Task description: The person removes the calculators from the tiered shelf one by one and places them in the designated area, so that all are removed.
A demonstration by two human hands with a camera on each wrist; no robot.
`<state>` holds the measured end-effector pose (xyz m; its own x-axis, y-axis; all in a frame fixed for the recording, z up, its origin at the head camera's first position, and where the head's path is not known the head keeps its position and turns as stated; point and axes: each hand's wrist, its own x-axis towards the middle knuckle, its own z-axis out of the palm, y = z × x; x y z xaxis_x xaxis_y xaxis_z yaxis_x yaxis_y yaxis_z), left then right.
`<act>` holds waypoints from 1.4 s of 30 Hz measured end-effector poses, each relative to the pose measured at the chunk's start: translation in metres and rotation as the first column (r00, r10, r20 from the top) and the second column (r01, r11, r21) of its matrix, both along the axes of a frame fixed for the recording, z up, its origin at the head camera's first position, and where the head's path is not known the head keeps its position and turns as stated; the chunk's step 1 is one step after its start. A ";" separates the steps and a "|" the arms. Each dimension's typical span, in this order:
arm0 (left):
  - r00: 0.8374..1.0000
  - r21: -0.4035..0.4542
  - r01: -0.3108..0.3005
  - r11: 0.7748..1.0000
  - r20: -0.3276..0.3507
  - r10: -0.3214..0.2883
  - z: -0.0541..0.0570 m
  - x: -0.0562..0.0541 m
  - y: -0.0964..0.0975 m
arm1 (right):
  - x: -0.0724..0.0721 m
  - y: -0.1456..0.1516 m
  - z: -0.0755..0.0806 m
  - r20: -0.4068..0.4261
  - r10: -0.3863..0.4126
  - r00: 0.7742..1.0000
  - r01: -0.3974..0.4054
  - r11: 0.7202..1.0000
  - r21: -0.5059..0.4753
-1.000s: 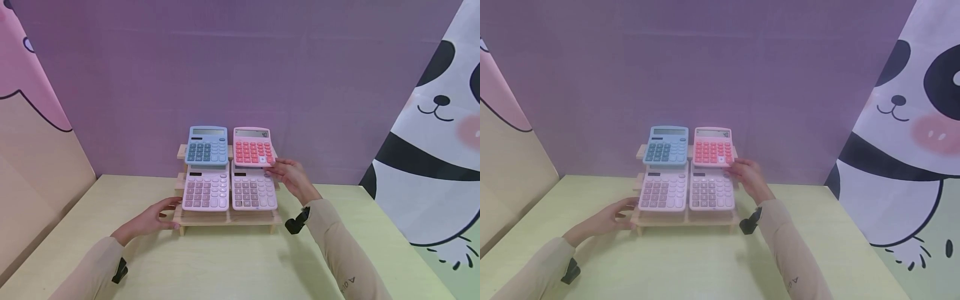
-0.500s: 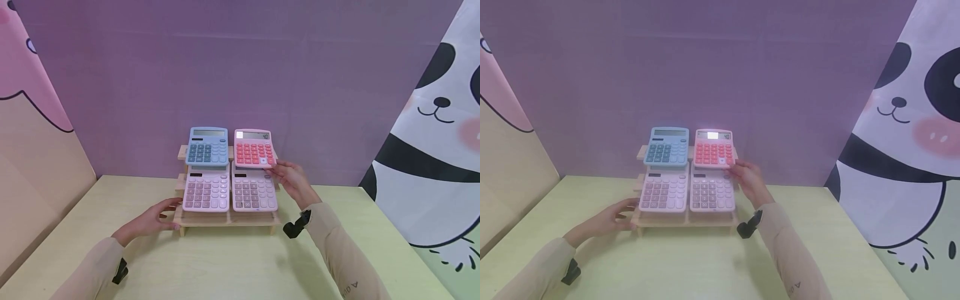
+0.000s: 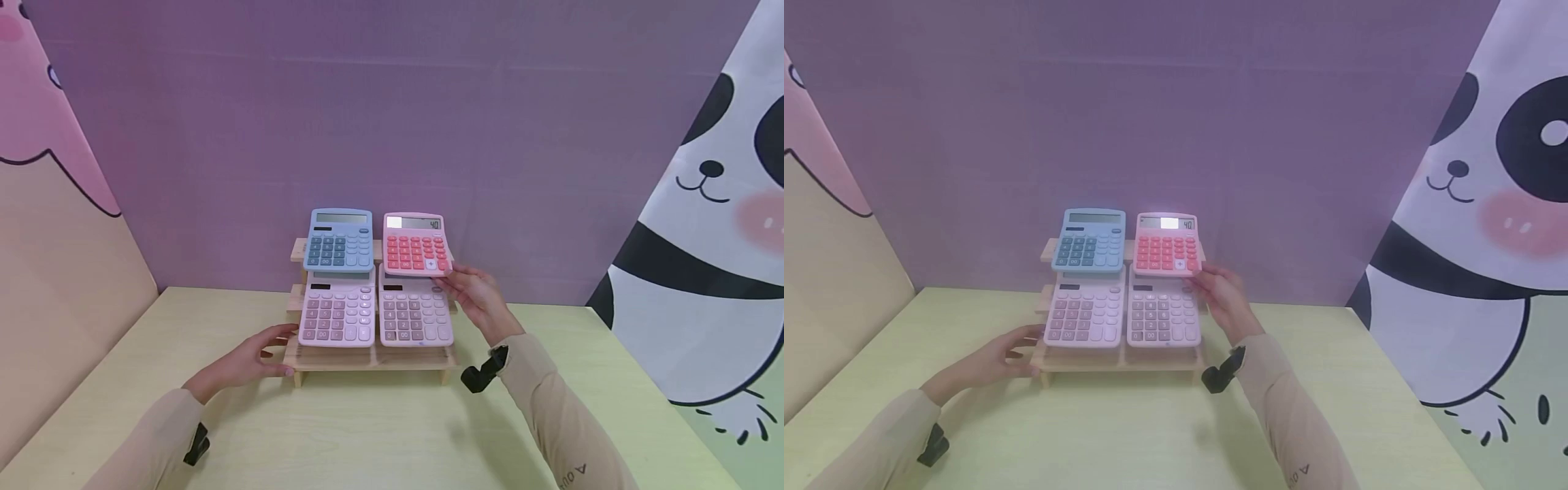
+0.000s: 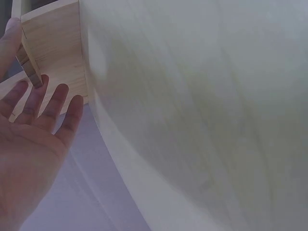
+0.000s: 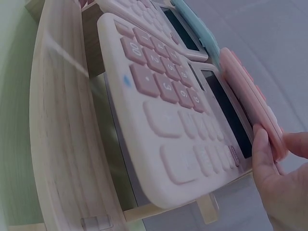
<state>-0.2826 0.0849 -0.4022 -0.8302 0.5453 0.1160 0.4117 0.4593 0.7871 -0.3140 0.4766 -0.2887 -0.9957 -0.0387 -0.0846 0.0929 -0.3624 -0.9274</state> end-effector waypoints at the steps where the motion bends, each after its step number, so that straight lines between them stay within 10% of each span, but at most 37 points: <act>1: 1.000 0.000 0.001 1.000 0.000 -0.001 0.000 0.000 0.000 | 0.000 0.000 0.000 0.002 -0.001 1.000 0.001 1.000 0.002; 42: 1.000 -0.003 -0.001 1.000 0.002 0.001 0.000 -0.001 0.000 | 0.007 0.016 0.007 -0.029 0.000 1.000 -0.002 0.997 -0.078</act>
<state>-0.2835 0.0850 -0.4026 -0.8311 0.5446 0.1129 0.4095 0.4617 0.7869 -0.3073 0.4928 -0.2819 -0.9976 -0.0448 -0.0522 0.0665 -0.4334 -0.8987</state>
